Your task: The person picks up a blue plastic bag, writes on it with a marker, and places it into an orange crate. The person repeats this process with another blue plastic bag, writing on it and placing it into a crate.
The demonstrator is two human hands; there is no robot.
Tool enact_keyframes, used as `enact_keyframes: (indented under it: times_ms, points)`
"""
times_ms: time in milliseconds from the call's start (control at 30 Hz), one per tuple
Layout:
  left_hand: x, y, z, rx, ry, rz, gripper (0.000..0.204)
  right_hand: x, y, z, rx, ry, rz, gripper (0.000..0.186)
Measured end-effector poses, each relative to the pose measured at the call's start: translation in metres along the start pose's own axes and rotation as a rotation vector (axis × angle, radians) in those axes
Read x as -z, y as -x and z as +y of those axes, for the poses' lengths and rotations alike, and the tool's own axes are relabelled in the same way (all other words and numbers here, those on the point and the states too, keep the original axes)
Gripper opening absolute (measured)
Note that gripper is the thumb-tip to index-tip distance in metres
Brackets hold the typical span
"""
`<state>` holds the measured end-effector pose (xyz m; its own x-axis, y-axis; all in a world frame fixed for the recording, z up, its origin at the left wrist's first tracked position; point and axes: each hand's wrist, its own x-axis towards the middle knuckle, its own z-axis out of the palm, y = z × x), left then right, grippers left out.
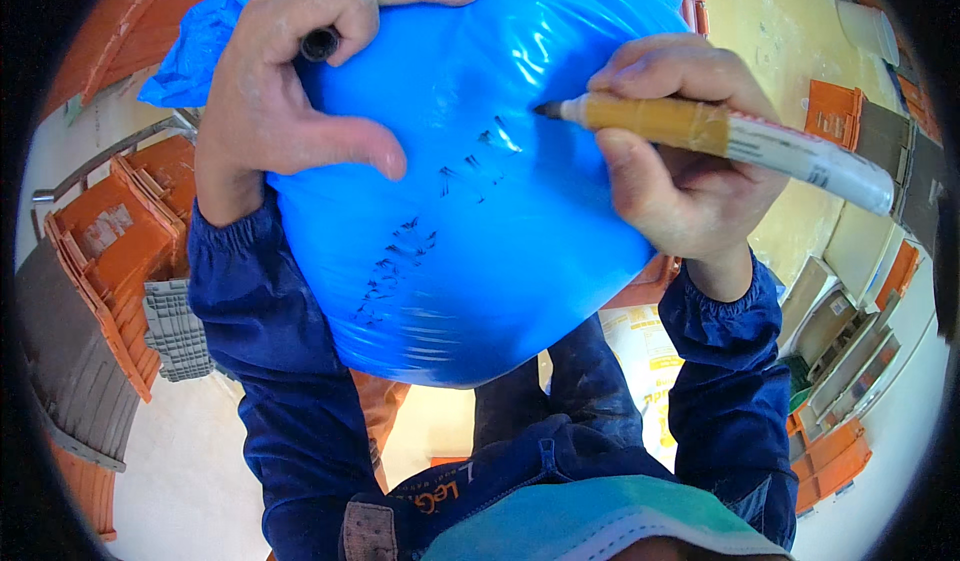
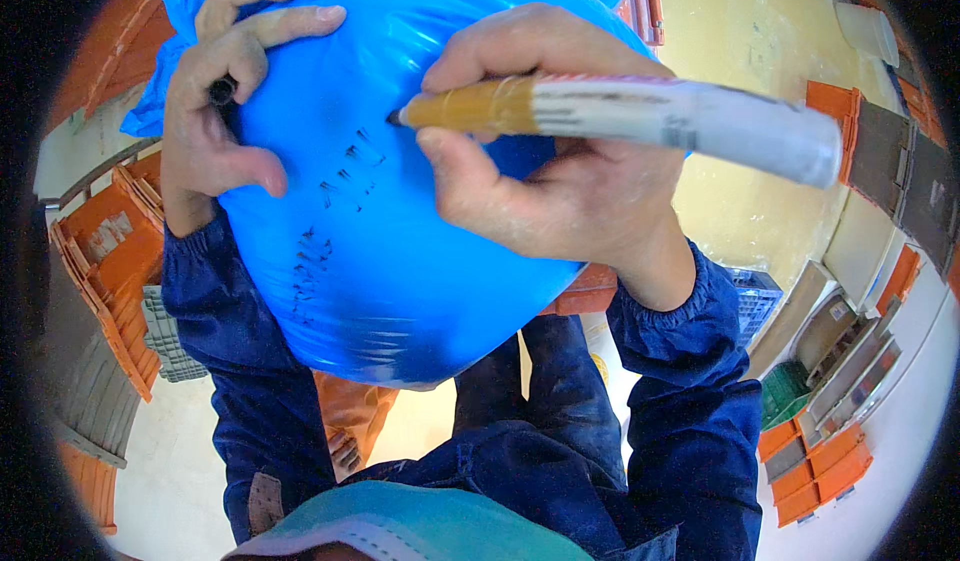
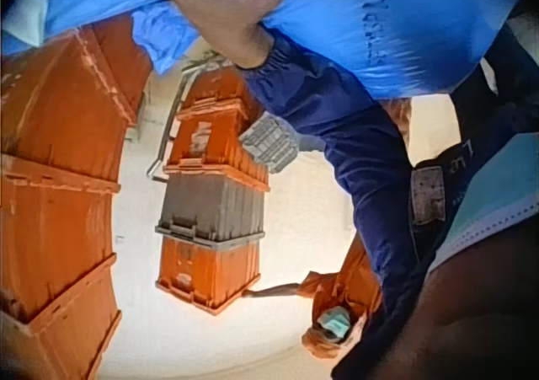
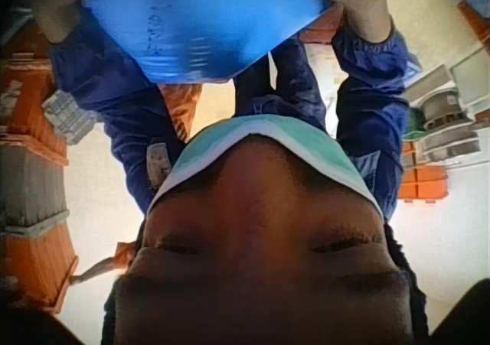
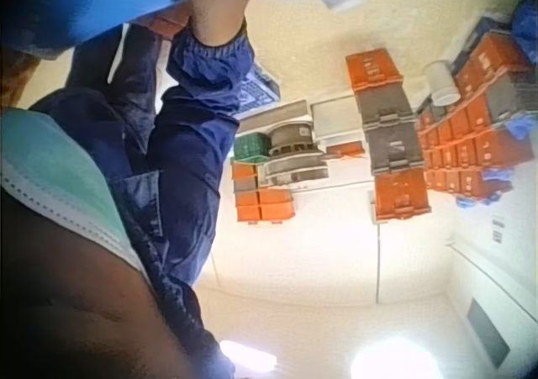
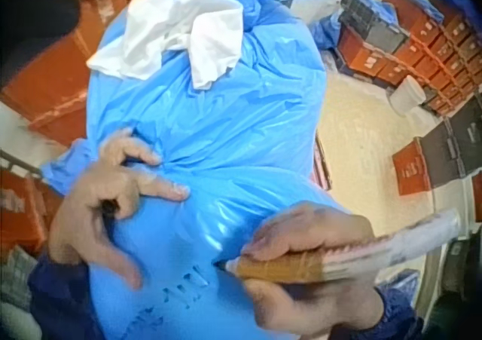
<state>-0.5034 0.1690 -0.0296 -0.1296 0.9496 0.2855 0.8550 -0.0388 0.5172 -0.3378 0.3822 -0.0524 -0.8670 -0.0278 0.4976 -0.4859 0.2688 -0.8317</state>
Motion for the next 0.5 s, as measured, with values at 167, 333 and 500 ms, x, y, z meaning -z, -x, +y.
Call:
enact_keyframes:
  times_ms: [167,333,500]
  points:
    - [-0.005,0.021,-0.007,0.095,-0.02,-0.022,0.071,-0.008,-0.002,-0.004,-0.083,0.042,0.0,0.025]
    - [-0.007,0.021,-0.008,0.11,-0.002,-0.006,0.072,-0.009,0.005,-0.001,-0.081,0.057,-0.027,0.025]
    - [-0.006,0.023,-0.008,0.103,0.007,-0.001,0.071,-0.01,0.001,-0.01,-0.26,0.004,0.024,0.023]
